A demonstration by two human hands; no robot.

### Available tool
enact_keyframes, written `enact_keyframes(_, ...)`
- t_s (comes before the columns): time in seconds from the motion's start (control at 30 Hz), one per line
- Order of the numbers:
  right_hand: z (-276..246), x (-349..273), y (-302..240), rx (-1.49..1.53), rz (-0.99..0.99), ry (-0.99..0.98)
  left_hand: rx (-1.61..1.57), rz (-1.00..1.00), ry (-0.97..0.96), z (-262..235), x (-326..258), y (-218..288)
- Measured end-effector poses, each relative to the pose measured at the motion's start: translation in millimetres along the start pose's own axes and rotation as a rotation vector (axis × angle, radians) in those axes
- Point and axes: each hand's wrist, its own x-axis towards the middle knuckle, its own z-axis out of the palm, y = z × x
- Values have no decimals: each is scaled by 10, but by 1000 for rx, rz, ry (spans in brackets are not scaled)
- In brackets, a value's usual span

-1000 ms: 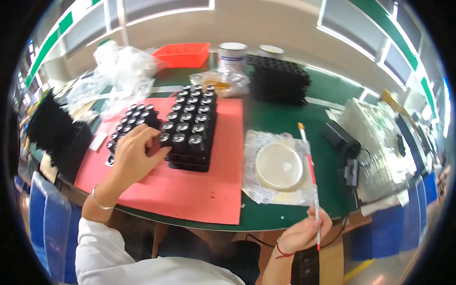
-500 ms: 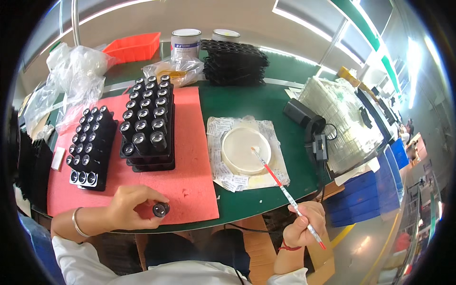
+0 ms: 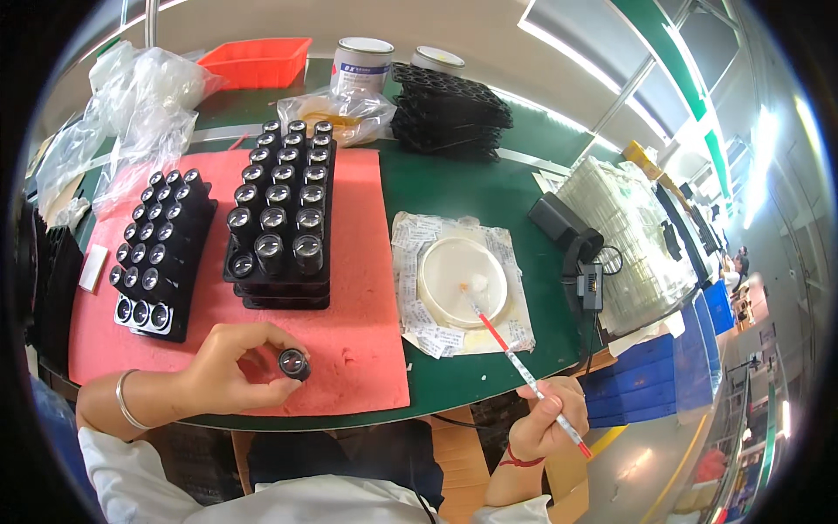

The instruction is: Wiping lens housing components and applying a sealant or adhesive using a brush.

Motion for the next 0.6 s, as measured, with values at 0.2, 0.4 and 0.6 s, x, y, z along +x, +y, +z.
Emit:
enact_keyframes(0.2,49,-39,89,338,219,170,-50,-98,14,-17,24,29)
enact_keyframes(0.4,138,-63,79,5,17,-10,-96,-170,9,-33,18,50)
enact_keyframes(0.6,110,-93,10,378,292,236,-133,-209,31,-64,8,79)
